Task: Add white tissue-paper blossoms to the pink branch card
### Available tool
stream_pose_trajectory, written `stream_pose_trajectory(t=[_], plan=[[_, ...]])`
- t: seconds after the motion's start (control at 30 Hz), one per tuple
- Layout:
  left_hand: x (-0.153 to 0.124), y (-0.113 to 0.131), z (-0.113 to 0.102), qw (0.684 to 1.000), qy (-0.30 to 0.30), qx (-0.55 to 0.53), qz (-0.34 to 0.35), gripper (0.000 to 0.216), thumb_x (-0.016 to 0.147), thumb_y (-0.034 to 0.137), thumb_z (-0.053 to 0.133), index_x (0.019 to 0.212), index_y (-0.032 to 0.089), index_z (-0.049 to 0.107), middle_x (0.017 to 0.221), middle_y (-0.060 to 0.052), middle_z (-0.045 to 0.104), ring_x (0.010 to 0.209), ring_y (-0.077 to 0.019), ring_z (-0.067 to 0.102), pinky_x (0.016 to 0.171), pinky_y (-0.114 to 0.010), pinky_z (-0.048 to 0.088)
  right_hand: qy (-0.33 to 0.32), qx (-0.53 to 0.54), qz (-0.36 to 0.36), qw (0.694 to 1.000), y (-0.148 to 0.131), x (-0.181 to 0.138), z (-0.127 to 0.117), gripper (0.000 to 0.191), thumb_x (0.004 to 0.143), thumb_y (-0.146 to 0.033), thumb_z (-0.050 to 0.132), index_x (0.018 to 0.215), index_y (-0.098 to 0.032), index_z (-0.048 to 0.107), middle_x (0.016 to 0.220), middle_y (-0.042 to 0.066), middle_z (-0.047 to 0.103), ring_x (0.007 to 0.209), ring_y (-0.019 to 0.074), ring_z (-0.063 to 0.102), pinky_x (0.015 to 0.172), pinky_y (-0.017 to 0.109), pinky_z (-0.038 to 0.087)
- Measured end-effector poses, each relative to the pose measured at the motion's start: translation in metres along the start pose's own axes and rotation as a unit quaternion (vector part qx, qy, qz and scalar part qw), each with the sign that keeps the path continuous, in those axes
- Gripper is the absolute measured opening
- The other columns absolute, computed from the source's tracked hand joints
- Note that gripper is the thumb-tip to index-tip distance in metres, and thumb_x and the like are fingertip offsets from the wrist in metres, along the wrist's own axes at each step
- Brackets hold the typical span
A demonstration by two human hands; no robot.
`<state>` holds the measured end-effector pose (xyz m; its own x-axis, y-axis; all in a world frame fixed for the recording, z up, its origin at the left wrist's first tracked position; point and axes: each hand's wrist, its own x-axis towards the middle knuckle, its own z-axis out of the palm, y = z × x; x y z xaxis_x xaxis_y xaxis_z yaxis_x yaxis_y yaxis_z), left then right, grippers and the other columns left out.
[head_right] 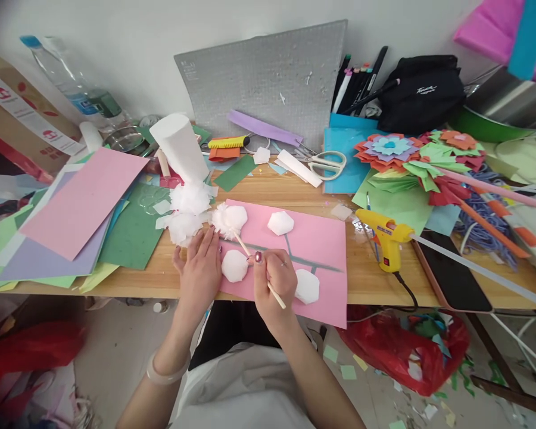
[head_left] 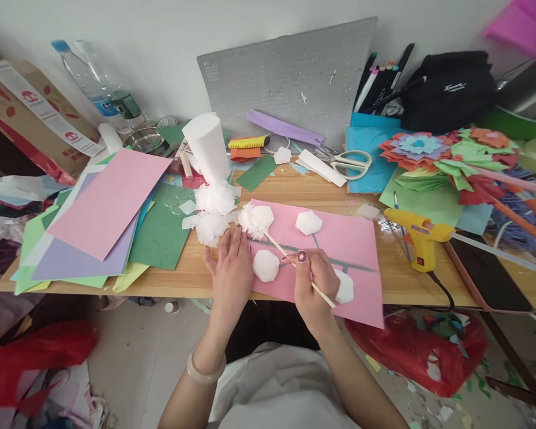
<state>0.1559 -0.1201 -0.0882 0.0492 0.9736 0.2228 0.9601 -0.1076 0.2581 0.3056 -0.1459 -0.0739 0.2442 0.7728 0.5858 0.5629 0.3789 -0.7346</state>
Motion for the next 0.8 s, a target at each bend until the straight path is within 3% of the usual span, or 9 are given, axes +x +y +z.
stream_pose_trajectory(t=[0.27,0.37,0.47,0.63,0.7,0.8], plan=[[-0.001,-0.002,0.0,1.0,0.007,-0.028,0.002,0.043,0.099,0.016,0.035,0.135,0.02,0.058,0.146,-0.013,0.055,0.137,-0.0321,0.046,0.114,-0.065,0.015,-0.011,0.01,0.018,1.0,0.002,-0.004,-0.01,0.024,0.098,-0.016,0.048,0.082,-0.023,0.065,0.076,0.003,0.071,0.075,0.0173,0.065,0.067,0.031,0.055],[0.0,-0.006,-0.005,0.996,0.032,-0.08,-0.017,0.034,0.097,0.019,0.043,0.124,0.021,0.065,0.132,-0.012,0.067,0.123,-0.0295,0.058,0.11,-0.057,0.029,0.02,-0.004,0.038,0.999,0.003,-0.004,-0.018,0.025,0.098,-0.019,0.049,0.081,-0.023,0.067,0.074,0.003,0.071,0.072,0.0173,0.066,0.066,0.031,0.054],[0.005,-0.01,-0.014,0.991,0.052,-0.12,-0.037,0.025,0.094,0.025,0.053,0.113,0.021,0.068,0.108,-0.009,0.073,0.1,-0.0254,0.065,0.093,-0.043,0.045,0.017,0.01,0.075,0.997,0.006,-0.004,-0.022,0.028,0.099,-0.024,0.049,0.077,-0.023,0.067,0.07,0.003,0.071,0.065,0.0172,0.066,0.062,0.032,0.052],[0.025,-0.006,-0.022,0.993,0.002,-0.083,0.079,0.033,0.092,0.023,0.057,0.124,0.022,0.064,0.101,-0.008,0.067,0.096,-0.0248,0.06,0.085,-0.038,0.046,-0.028,0.032,0.114,0.993,0.006,0.0,-0.022,0.031,0.099,-0.029,0.05,0.074,-0.023,0.067,0.068,0.002,0.072,0.064,0.0172,0.067,0.06,0.03,0.051],[0.031,-0.005,-0.02,0.992,-0.024,-0.053,0.116,0.028,0.094,0.024,0.056,0.119,0.024,0.069,0.093,-0.007,0.066,0.094,-0.0255,0.059,0.082,-0.039,0.043,-0.037,0.032,0.129,0.99,0.005,0.002,-0.02,0.032,0.099,-0.031,0.051,0.073,-0.023,0.067,0.068,0.002,0.072,0.064,0.017,0.068,0.06,0.029,0.05],[0.034,-0.006,-0.013,0.989,-0.019,-0.052,0.135,0.022,0.096,0.024,0.053,0.102,0.024,0.074,0.088,-0.006,0.066,0.092,-0.0244,0.059,0.08,-0.038,0.041,-0.059,0.043,0.152,0.986,0.004,0.005,-0.018,0.034,0.098,-0.033,0.052,0.07,-0.023,0.066,0.067,0.001,0.072,0.064,0.0164,0.068,0.06,0.028,0.05]])
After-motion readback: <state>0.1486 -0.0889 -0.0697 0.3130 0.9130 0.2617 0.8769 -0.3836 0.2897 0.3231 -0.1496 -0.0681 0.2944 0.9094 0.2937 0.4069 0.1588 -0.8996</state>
